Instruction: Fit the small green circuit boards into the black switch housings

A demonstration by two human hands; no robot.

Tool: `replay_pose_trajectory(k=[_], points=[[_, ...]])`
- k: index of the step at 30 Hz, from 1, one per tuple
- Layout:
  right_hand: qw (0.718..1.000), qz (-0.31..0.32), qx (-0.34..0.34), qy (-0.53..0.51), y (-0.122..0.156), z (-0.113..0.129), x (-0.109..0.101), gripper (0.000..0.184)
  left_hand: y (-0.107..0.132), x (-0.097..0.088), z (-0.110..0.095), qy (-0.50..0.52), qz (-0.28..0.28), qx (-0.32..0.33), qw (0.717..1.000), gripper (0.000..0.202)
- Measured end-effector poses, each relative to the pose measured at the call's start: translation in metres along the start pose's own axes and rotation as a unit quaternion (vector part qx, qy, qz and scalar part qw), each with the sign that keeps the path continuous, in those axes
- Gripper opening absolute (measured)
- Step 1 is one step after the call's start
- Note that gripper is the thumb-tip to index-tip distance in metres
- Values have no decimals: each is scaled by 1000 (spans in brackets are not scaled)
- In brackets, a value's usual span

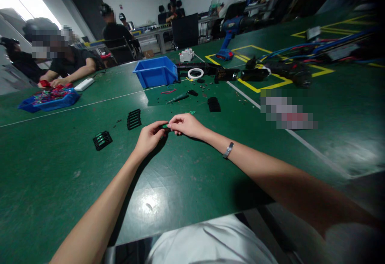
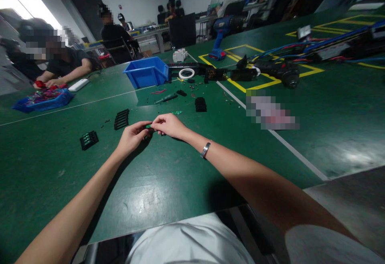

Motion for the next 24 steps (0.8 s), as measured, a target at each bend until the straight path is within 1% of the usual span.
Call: replay_pose_trajectory(k=[8,16,24], points=[[1000,-1,-2,2,-1,-3,0,20,0,0,2,1,-3,-6,1000,40],[1000,-3,3,1,0,1,0,18,0,0,-2,7,0,-7,1000,39],[1000,-7,9,-1,-1,0,-1,19,1,0,-2,12,2,-6,1000,40]])
Point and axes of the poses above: each hand's wrist, its own y-axis away from the middle knuckle, its own x-axis out of the palm, z = x × y, the point moved 8 cm from there along -y, towards the middle knuckle, and after that the axes turned 3 degrees about -z, right-handed, at the moved point
